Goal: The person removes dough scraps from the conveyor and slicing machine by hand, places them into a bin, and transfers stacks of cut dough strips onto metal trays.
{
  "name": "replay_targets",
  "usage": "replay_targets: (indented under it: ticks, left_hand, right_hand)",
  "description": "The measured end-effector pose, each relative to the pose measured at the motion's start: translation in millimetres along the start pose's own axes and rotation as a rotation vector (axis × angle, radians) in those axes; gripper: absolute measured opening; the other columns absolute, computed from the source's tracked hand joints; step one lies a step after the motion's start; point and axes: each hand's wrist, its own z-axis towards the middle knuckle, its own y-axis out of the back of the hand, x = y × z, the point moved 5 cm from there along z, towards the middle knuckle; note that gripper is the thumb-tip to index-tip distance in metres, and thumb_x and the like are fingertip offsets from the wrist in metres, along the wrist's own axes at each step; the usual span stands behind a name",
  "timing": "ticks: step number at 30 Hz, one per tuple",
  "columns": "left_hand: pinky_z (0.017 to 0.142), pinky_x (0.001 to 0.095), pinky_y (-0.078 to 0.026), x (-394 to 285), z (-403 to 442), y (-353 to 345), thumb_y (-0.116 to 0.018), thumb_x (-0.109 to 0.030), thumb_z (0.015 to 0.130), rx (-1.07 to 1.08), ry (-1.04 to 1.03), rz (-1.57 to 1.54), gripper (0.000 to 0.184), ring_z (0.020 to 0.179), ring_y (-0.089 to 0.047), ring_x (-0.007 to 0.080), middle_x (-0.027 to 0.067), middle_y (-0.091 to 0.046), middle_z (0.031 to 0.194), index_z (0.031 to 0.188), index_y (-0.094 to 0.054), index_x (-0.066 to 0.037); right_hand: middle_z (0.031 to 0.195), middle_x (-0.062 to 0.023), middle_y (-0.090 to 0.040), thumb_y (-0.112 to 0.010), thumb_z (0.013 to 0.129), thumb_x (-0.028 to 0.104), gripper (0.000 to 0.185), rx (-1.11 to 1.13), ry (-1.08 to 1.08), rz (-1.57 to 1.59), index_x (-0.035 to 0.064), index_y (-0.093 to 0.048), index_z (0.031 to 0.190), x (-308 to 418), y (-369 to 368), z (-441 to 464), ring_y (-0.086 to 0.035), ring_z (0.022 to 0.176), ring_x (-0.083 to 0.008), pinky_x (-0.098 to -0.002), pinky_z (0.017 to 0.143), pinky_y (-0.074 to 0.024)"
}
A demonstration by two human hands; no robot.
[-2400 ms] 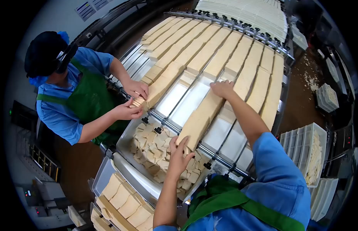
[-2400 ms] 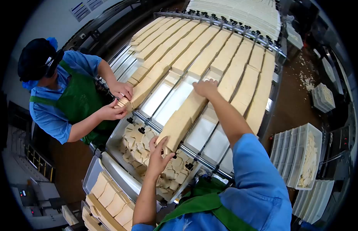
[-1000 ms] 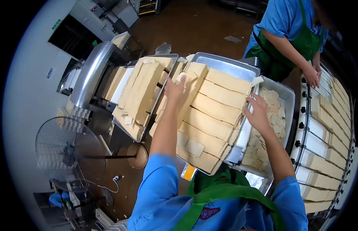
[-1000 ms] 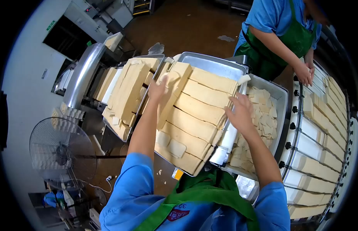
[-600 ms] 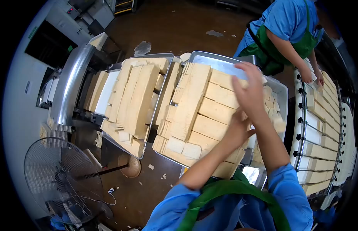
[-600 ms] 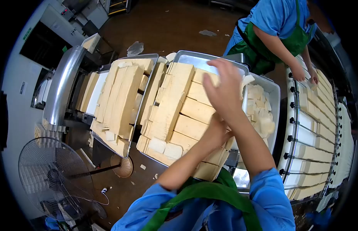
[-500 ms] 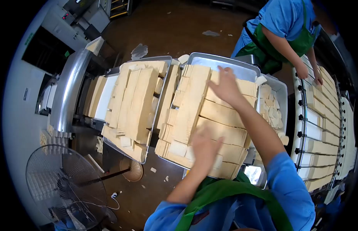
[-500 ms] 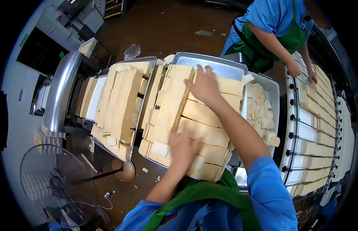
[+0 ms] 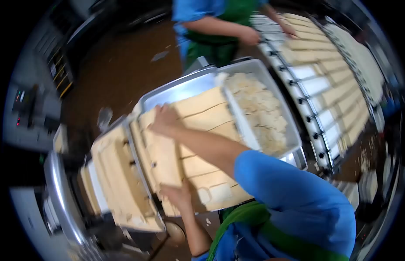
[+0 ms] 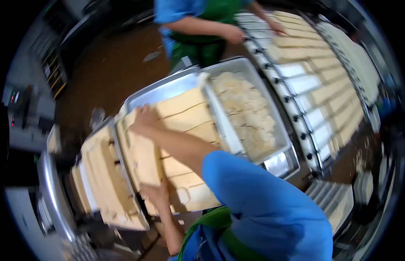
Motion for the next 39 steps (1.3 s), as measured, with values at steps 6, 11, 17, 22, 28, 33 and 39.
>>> replay_targets:
  ticks: [6,11,17,22,28,33,39]
  left_hand:
    - [0.092,0.0478,-0.040,-50.1,-20.9,-9.7,-0.078,0.000,0.059,-0.581,-0.497,-0.143,0.071,0.111,-0.039,0.0351,0.0195,-0.035,0.121,0.120,-0.042,-0.003]
    - [0.094,0.0457,-0.040,-205.5,-65.9,-48.1,-0.074,0.001,0.055,-0.155,-0.795,-0.359,0.069,0.115,-0.035,0.0360,0.0173,-0.030,0.123,0.119,-0.047,-0.004]
    - [0.101,0.0427,-0.033,-385.2,-147.6,-117.1,-0.072,-0.008,0.060,0.264,-0.977,-0.407,0.067,0.121,-0.031,0.0403,0.0207,-0.026,0.129,0.123,-0.048,-0.008]
    - [0.098,0.0408,-0.038,-474.9,-162.8,-199.9,-0.074,-0.010,0.069,0.598,-1.138,-0.548,0.065,0.117,-0.039,0.0401,0.0223,-0.028,0.131,0.127,-0.045,-0.010]
    - [0.085,0.0315,-0.050,-532.1,-193.0,-286.8,-0.069,0.000,0.075,1.029,-1.125,-0.522,0.058,0.102,-0.055,0.0243,0.0158,-0.033,0.130,0.128,-0.046,-0.007]
    - [0.094,0.0330,-0.043,-549.3,-225.5,-342.9,-0.047,0.011,0.076,0.701,-1.204,-0.393,0.055,0.119,-0.048,0.0348,0.0236,-0.030,0.142,0.128,-0.048,-0.006]
    - [0.103,0.0404,-0.035,-494.5,-203.8,-274.8,-0.048,0.009,0.073,0.363,-0.755,-0.671,0.056,0.122,-0.040,0.0394,0.0239,-0.037,0.135,0.127,-0.047,-0.006]
  right_hand:
    - [0.126,-0.0271,-0.030,-0.065,0.075,0.027,0.075,-0.465,0.022,0.739,-0.0041,-0.023,0.130,-134.4,101.5,-53.0,-0.032,0.123,-0.0403,-0.0438,0.105,-0.0284]
    - [0.123,-0.0275,-0.034,-0.066,0.078,0.026,0.071,-0.944,-0.287,0.789,-0.0040,-0.026,0.128,-307.9,239.3,-137.4,-0.041,0.114,-0.0383,-0.0427,0.099,-0.0356]
    - [0.120,-0.0286,-0.048,-0.061,0.079,0.045,0.071,-0.983,-0.611,0.456,-0.0029,-0.039,0.126,-510.3,362.6,-159.8,-0.050,0.109,-0.0442,-0.0432,0.090,-0.0453]
    - [0.123,-0.0217,-0.054,-0.048,0.081,0.055,0.069,-0.556,-0.795,0.075,0.0025,-0.049,0.126,-597.0,433.8,-143.5,-0.045,0.119,-0.0394,-0.0492,0.098,-0.0346]
    - [0.137,-0.0190,-0.043,-0.047,0.084,0.050,0.063,-0.606,-0.858,-0.351,0.0071,-0.050,0.129,-674.5,456.6,-132.4,-0.032,0.129,-0.0374,-0.0549,0.102,-0.0220]
    - [0.141,-0.0212,-0.033,-0.055,0.084,0.040,0.059,-0.825,-0.517,-0.392,0.0057,-0.046,0.131,-629.7,419.2,-117.8,-0.032,0.128,-0.0383,-0.0548,0.102,-0.0218]
    - [0.135,-0.0216,-0.041,-0.058,0.084,0.031,0.054,-0.449,0.160,-0.349,0.0055,-0.045,0.131,-522.1,356.5,-123.8,-0.036,0.125,-0.0392,-0.0522,0.097,-0.0289]
